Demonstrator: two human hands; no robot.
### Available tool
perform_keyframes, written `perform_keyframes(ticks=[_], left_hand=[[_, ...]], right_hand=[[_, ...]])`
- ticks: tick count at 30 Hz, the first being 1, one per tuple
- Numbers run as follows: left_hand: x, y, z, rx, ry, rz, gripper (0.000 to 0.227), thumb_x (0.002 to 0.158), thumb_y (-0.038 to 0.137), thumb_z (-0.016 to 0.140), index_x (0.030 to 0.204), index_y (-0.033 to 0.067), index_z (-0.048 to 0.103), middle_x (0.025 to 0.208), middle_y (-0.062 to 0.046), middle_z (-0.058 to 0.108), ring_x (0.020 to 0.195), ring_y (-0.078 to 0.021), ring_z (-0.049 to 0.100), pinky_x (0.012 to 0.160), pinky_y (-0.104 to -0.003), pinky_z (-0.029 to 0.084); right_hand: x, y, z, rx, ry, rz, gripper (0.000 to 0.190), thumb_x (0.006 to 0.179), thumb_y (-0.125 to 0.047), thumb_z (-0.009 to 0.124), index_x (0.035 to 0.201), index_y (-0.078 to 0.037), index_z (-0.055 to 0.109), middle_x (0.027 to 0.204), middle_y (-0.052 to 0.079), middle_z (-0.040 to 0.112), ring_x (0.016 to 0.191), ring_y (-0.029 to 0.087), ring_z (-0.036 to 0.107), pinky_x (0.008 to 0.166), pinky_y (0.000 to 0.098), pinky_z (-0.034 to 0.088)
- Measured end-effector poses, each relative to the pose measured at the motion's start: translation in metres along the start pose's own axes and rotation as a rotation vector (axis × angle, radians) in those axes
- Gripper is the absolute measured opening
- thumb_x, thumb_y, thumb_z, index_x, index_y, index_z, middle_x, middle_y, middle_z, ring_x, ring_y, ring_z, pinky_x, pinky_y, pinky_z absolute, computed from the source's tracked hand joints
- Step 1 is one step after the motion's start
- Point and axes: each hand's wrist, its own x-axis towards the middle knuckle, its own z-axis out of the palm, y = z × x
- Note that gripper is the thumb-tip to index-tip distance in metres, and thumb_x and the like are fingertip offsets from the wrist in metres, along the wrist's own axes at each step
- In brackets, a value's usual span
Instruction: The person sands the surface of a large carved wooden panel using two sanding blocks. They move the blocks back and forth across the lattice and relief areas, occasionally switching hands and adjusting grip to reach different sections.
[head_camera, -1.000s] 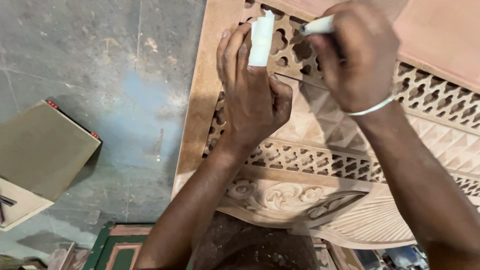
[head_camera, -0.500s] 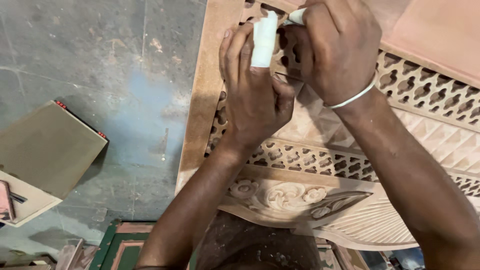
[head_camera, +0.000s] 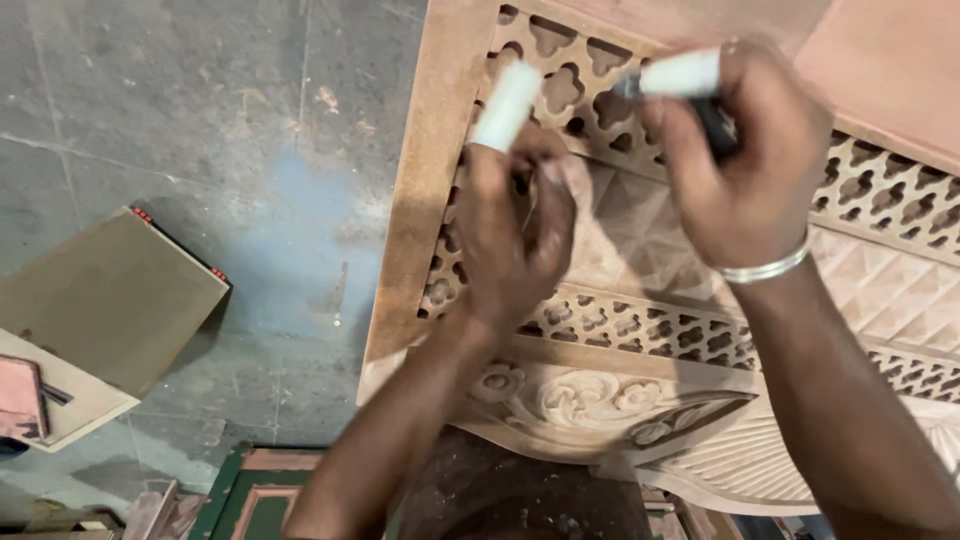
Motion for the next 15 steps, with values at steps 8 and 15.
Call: perform_keyframes(ticks=[8,15], left_hand=[[-0.055,0.038,-0.01,-0.37,0.027,-0.342,0.02,0.107,0.006,0.064,0.125,-0.0015,0.059,0.103,-0.011,0.07,0.085,-0.0175,0.071,0.068,-0.027,0.063],[-0.05,0.054,-0.033,-0.287,-0.163,-0.336,0.03,0.106,0.005,0.063,0.134,-0.001,0.055,0.113,-0.01,0.07,0.102,-0.0179,0.073,0.087,-0.03,0.066]], right_hand=[[-0.098,0.0,0.017,-0.054,-0.224,-0.028,0.031,0.092,-0.013,0.072,0.115,0.003,0.06,0.122,0.016,0.066,0.101,0.021,0.067,0.084,0.0309,0.059],[-0.118,-0.002,0.01,0.946,-0.251,0.58,0.038,0.104,-0.016,0.07,0.131,-0.001,0.049,0.118,0.01,0.069,0.108,0.015,0.068,0.093,0.0295,0.058]])
